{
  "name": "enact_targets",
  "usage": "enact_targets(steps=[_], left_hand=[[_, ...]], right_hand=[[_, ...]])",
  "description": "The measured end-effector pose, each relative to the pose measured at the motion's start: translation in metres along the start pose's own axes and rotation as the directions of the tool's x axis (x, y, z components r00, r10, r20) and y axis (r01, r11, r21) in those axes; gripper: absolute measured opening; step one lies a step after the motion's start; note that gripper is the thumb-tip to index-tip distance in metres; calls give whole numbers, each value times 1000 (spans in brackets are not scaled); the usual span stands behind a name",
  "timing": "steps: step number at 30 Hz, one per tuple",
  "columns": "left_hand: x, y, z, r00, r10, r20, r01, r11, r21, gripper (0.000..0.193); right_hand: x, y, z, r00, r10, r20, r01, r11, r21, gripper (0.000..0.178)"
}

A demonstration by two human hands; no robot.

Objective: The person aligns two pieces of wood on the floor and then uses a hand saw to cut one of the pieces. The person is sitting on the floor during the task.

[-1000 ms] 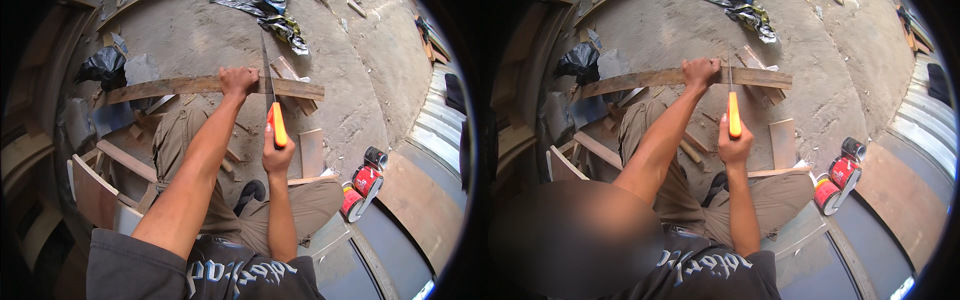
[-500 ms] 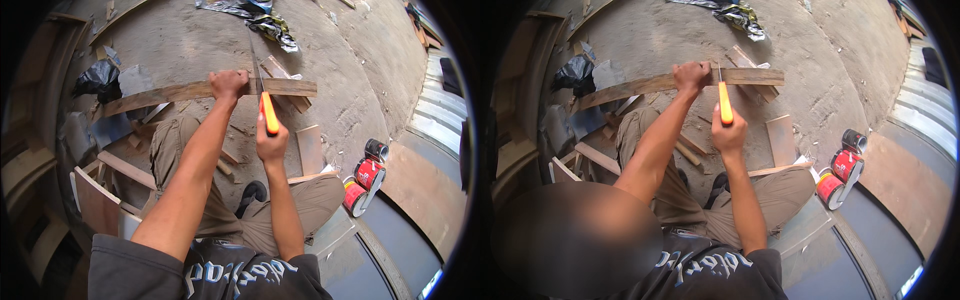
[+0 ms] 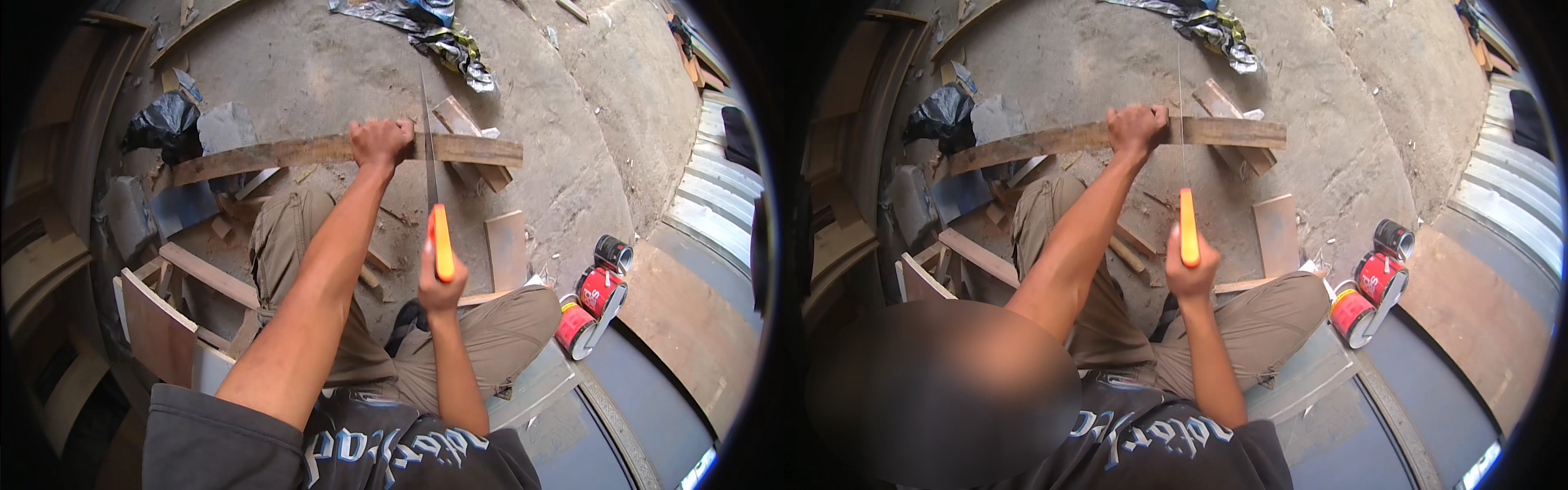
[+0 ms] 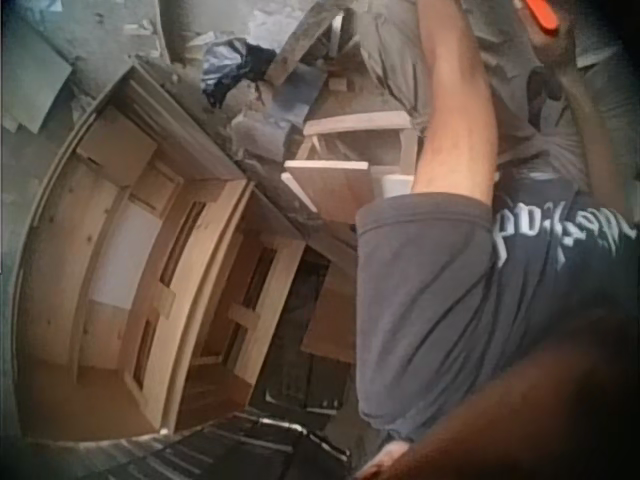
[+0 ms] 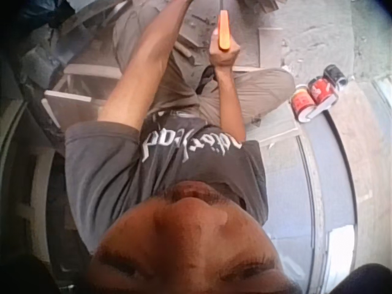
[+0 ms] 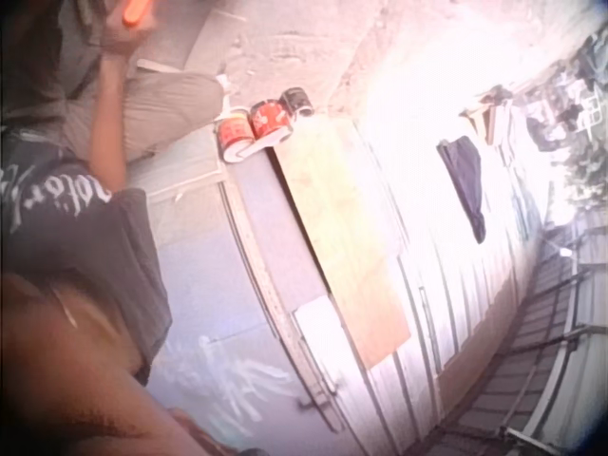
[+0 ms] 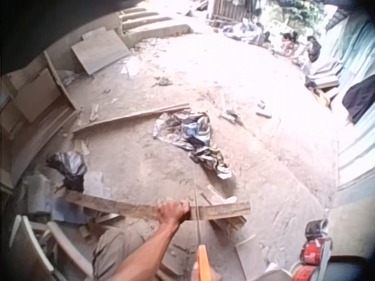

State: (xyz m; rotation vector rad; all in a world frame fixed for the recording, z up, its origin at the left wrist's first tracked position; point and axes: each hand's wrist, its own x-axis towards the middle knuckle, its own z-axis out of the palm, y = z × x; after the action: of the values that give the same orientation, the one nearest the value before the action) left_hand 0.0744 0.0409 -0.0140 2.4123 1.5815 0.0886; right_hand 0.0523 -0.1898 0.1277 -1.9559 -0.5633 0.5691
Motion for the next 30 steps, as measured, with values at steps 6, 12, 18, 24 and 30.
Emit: enact_targets(steps=[6,12,18,24,30], left_hand=[[0,-5,-4,999,-22,29,22,1000,0,49],[-5,-5,-5,1000,-2,-19,2,1000,-6,49],[-10,-5,2,1000,-13,-13,12,998,-56,51],[-3,0,-13,1000,-18,-15,17,997,-80,53],[-3,1,0,999,-2,-36,2,1000,0,48]], right_hand=[[-60,-14,-38,998,52,38,-53,999,3,16],[-39,-1,-29,1000,-6,15,6,1000,-25,15],[29,-4,2,996,50,79,-49,999,-20,21],[-86,-20,-59,999,25,45,-23,999,-43,18],[21,3,5,998,-62,18,63,996,-65,23]])
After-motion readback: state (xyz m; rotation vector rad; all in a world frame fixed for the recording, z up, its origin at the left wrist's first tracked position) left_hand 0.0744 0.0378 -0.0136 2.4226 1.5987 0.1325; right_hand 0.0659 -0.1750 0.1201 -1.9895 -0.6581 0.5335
